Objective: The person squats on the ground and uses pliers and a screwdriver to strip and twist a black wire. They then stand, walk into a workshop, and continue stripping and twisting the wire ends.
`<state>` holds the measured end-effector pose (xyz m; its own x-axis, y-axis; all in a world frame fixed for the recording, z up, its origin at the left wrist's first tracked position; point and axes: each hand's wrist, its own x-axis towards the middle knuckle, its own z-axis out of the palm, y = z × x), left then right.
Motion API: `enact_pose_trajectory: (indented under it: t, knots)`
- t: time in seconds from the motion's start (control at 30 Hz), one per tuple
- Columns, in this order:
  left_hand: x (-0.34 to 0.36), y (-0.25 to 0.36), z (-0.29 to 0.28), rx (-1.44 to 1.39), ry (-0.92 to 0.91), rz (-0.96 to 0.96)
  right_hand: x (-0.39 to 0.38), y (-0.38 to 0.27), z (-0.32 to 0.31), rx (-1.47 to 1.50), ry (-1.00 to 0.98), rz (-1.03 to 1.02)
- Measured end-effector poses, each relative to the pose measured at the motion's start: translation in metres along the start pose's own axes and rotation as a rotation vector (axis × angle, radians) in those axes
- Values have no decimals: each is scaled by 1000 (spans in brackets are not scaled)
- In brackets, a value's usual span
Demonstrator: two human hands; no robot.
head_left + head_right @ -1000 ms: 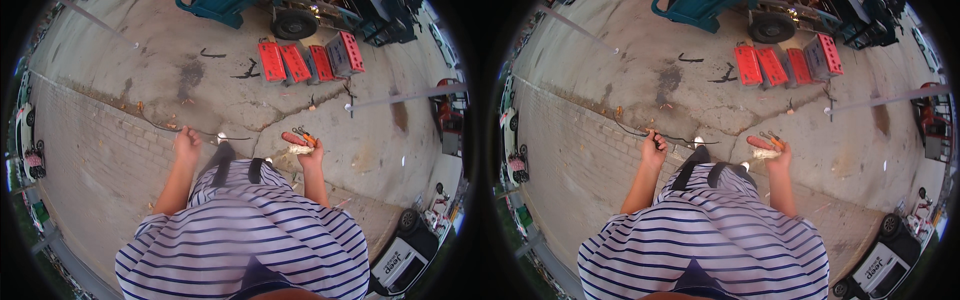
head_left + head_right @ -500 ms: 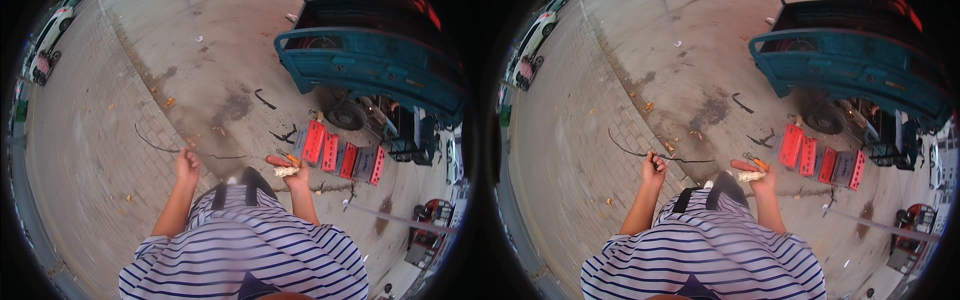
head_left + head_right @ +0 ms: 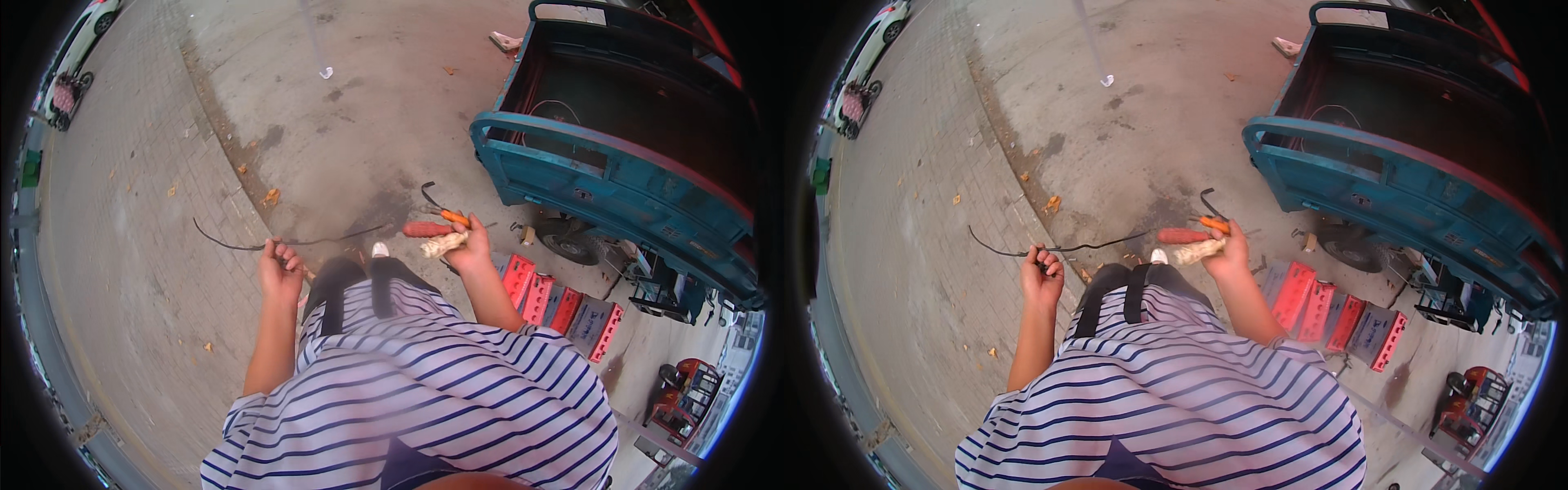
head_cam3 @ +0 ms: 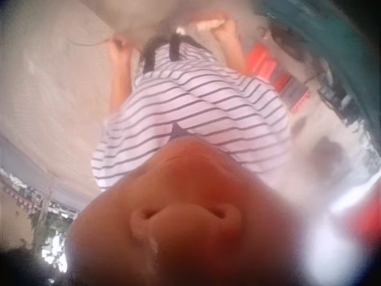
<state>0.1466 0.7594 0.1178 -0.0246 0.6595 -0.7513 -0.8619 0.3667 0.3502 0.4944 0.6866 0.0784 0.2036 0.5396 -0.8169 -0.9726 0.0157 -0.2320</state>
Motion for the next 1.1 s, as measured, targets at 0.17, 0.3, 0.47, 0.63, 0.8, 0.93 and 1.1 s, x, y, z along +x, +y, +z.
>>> enact_pose_trajectory:
  t: [0.17,0.3,0.47,0.63,0.8,0.93,1.1]
  knots:
    - [79,1,104,24,-19,20,69,-35,116,-27,-228,12]
    - [162,1,182,68,26,-137,133,-56,186,42,-146,-8]
    - [258,-10,308,206,-55,-394,189,-80,257,167,-20,-111]
    - [317,-28,450,535,-195,-465,226,-117,334,219,-21,-222]
    - [384,-57,567,668,-326,-456,273,-166,390,295,-7,-294]
    - [462,-80,662,591,-331,-460,338,-217,430,304,40,-347]
    - [545,-82,786,437,-285,-414,426,-301,519,294,44,-319]
